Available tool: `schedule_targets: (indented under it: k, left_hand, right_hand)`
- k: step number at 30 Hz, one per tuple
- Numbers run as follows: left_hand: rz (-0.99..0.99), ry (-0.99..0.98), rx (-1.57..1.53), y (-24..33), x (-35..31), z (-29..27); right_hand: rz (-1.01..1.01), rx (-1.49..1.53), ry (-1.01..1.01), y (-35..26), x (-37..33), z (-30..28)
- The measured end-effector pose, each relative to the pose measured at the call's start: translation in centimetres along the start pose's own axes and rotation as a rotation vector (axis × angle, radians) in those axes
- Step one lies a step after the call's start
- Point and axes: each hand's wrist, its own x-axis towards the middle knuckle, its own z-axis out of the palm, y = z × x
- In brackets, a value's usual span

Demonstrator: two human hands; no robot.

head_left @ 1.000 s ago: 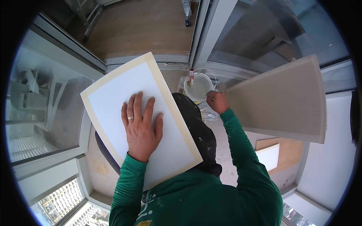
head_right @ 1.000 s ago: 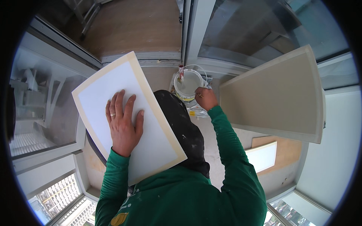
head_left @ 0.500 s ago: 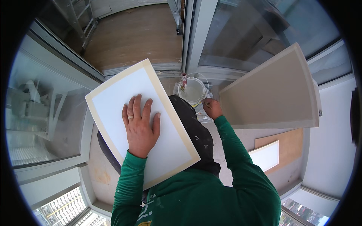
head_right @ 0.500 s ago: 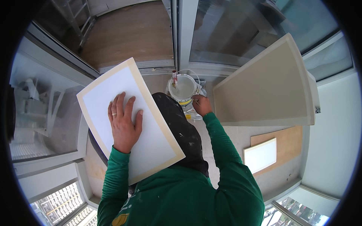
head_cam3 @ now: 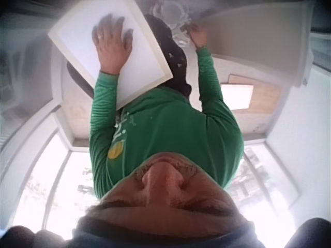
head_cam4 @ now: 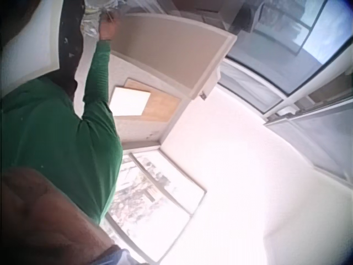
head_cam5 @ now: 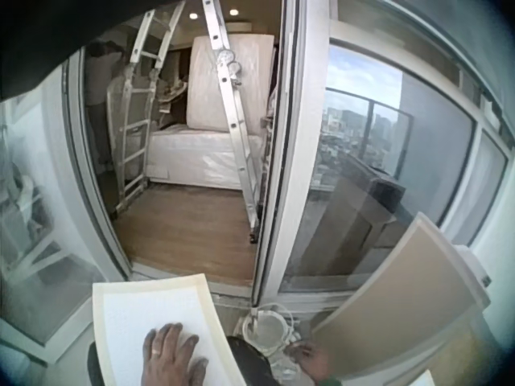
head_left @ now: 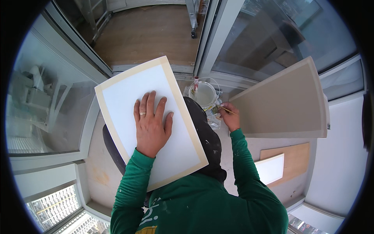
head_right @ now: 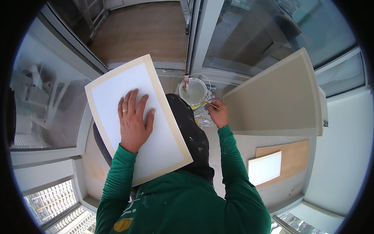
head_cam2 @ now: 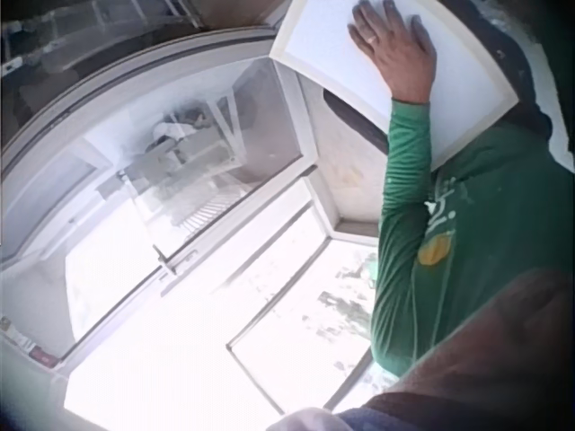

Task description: The person paints the edges of a white rectangular panel using a paint brush and paint from a container. They hold the panel on their lap and apply paint to the thin sides.

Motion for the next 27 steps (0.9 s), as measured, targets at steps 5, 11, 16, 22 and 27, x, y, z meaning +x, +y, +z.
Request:
schedule_targets:
  k: [5,11,16,22,27]
  left_hand:
    - [0.004,0.018,-0.015,-0.3,-0.2,0.2]
    - [-0.002,0.016,-0.026,0.0,-0.1,0.0]
    - [-0.012,0.012,-0.029,0.0,-0.2,-0.2]
    - [-0.023,0.012,-0.039,-0.1,-0.3,-0.2]
    - [-0.027,0.000,-0.050,0.0,-0.1,-0.3]
  right_hand:
    - [-0.011,0.571,-0.139,-10.1,-3.4,-2.4]
    - [-0.172,0.444,-0.287,-16.4,-5.9,-1.1]
    - [-0.198,0.388,-0.290,-17.2,-6.4,-0.1]
    - [-0.314,0.277,-0.257,-18.4,-6.8,1.6]
    - [-0.442,0.057,-0.227,-18.7,-6.3,2.4]
